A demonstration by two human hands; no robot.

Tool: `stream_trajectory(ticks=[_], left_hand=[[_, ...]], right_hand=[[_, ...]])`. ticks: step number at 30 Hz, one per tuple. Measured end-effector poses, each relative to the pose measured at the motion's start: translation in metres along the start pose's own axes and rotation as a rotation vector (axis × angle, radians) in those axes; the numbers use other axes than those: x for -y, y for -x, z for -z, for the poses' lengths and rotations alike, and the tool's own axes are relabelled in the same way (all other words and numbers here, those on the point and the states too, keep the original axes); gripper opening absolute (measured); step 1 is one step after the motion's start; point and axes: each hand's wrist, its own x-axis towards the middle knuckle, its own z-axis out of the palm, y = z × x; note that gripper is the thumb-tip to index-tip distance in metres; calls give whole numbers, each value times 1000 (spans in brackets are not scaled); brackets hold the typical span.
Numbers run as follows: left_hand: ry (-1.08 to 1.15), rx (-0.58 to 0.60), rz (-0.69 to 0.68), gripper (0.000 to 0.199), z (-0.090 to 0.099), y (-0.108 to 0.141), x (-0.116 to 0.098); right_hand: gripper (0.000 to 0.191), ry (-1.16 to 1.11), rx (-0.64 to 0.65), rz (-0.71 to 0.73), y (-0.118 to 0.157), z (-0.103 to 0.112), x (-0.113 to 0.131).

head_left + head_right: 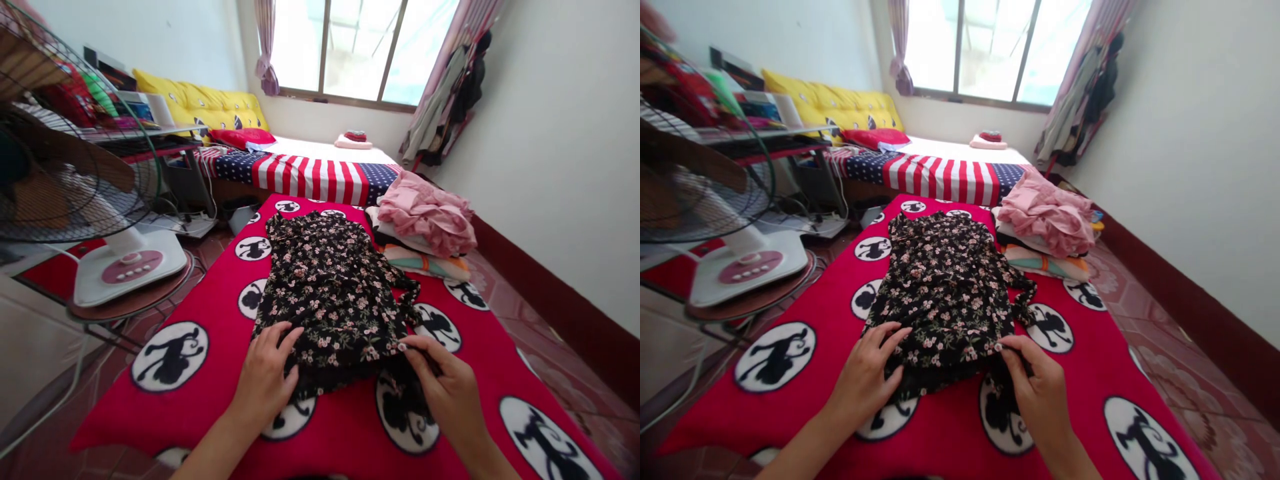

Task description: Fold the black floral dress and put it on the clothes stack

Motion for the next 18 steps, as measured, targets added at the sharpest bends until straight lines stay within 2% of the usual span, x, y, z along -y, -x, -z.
stream_trajectory(ticks=[3,6,9,12,14,16,18], left_hand=[[0,-5,-8,64,-1,4,12],[4,-72,4,61,7,9,35],[-6,-151,47,53,31,14,62],[-32,-214,84,41,64,17,86],[-46,-231,89,36,81,18,99],[-76,-238,99,34,93,17,108],[-117,-228,119,32,103,10,114]], right_hand=[[19,51,-55,-40,-3,10,-10],[17,107,7,-9,-7,24,-23],[17,209,124,107,-13,43,-42],[20,374,167,167,-18,65,-64],[28,479,187,177,-22,78,-79],[33,576,187,171,-26,86,-90],[27,668,115,139,-36,93,-95]])
